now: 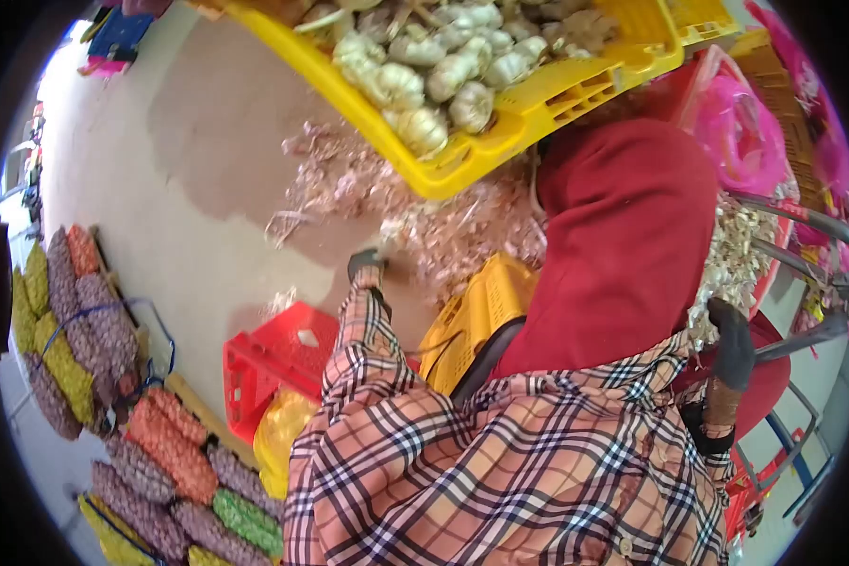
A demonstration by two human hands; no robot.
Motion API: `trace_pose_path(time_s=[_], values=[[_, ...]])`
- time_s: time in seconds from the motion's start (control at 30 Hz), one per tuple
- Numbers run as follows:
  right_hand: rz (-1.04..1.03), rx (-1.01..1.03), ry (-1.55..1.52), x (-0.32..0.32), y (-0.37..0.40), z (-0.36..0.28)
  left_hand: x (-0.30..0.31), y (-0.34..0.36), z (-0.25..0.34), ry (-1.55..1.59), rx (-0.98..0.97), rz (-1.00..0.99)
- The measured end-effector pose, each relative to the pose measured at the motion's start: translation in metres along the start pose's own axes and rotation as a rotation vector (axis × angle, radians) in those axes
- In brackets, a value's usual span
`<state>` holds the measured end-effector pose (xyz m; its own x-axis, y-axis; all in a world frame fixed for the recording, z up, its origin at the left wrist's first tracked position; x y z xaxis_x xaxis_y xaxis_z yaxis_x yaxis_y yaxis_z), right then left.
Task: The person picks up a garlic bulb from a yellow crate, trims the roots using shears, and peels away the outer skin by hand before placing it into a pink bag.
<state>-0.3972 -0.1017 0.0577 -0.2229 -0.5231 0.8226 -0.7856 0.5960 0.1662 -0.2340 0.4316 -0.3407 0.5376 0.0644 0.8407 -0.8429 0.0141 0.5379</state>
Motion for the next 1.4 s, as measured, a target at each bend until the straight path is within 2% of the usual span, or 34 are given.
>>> trace_pose_path(time_s=[0.07,0.1,0.13,0.17,0.23,0.27,0.3,0.33,0.37,0.43,0.5,0.57,0.6,0.7,0.77,0.8,0.83,0.9,0.93,1.0,1.03,1.1,1.13,1.17,1.23,1.27,1.3,1.37,1.4], values=[[-0.048,0.124,0.205,0.001,-0.004,-0.017,-0.044,0.129,0.056,0.200,0.013,0.029],[-0.068,0.170,0.309,0.000,-0.003,-0.023,-0.057,0.170,0.073,0.296,0.009,0.036],[-0.028,-0.016,0.049,0.002,-0.006,-0.014,-0.064,0.196,0.080,0.387,0.008,0.040],[-0.047,0.054,0.131,0.003,-0.006,-0.027,-0.067,0.206,0.085,0.477,0.010,0.052],[-0.005,-0.052,-0.057,0.010,-0.007,-0.030,-0.058,0.187,0.090,0.650,0.030,0.065],[0.025,-0.052,-0.057,0.013,-0.003,-0.029,-0.046,0.156,0.078,0.737,0.050,0.069],[0.083,-0.118,-0.205,0.026,-0.002,-0.016,-0.019,0.121,0.062,0.813,0.090,0.066],[0.155,-0.176,-0.352,0.028,0.005,-0.011,0.016,0.056,0.038,0.898,0.117,0.067],[0.174,-0.171,-0.356,0.029,0.010,-0.014,0.063,-0.022,0.018,0.982,0.148,0.067],[0.330,0.012,-0.410,0.049,0.018,-0.032,0.083,-0.018,0.071,1.416,-0.021,-0.385],[0.329,0.033,-0.449,0.053,0.022,-0.044,0.144,0.011,0.123,1.702,-0.219,-0.676],[0.383,0.110,-0.528,0.079,0.018,-0.054,0.226,0.071,0.209,1.613,-0.383,-0.656],[0.339,0.180,-0.413,0.078,0.017,-0.070,0.264,0.097,0.245,1.578,-0.485,-0.637],[0.079,-0.003,-0.808,0.052,0.013,-0.076,0.329,0.170,0.347,1.376,-0.812,-0.684],[-0.121,-0.136,-1.026,0.034,0.012,-0.076,0.333,0.218,0.409,1.253,-0.879,-0.788],[-0.149,-0.146,-1.096,0.028,0.011,-0.069,0.338,0.240,0.435,1.104,-0.983,-0.681],[-0.195,-0.215,-1.192,0.021,0.012,-0.061,0.328,0.259,0.456,1.130,-0.967,-0.776],[-0.094,-0.246,-1.277,0.033,0.011,-0.048,0.315,0.289,0.488,1.172,-0.818,-0.926],[-0.045,-0.301,-1.296,0.036,0.013,-0.030,0.308,0.300,0.499,1.146,-0.840,-0.949],[0.057,-0.461,-1.414,0.054,0.021,-0.011,0.307,0.310,0.515,1.393,-0.913,-0.982],[0.084,-0.467,-1.429,0.061,0.022,-0.004,0.300,0.314,0.523,1.367,-0.922,-1.003],[0.157,-0.490,-1.306,0.073,0.029,0.016,0.320,0.334,0.537,0.878,-1.342,-0.409],[0.222,-0.503,-1.353,0.074,0.031,0.025,0.328,0.342,0.541,0.511,-1.381,-0.169],[0.234,-0.509,-1.362,0.074,0.032,0.032,0.328,0.346,0.548,0.499,-1.390,-0.177],[0.258,-0.535,-1.470,0.069,0.035,0.042,0.343,0.373,0.556,0.211,-1.579,0.305],[0.290,-0.500,-1.371,0.070,0.034,0.050,0.331,0.363,0.560,0.368,-1.538,0.088],[0.291,-0.504,-1.381,0.070,0.034,0.053,0.325,0.370,0.563,0.357,-1.539,0.085],[0.252,-0.574,-1.350,0.066,0.035,0.055,0.300,0.359,0.566,1.088,-1.134,-0.723],[0.256,-0.576,-1.359,0.070,0.038,0.059,0.298,0.356,0.567,1.077,-1.136,-0.725]])
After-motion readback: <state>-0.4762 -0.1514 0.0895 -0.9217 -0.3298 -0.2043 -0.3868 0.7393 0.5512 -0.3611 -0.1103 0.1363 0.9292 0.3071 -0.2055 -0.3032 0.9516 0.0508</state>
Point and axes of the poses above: each hand's wrist, its own y-axis away from the middle knuckle, its own x-axis out of the back of the hand, z = x × y, the point moved 10 cm from there along -y, towards the middle knuckle, and after that the axes turned 3 degrees about -y, right-handed, at the moved point
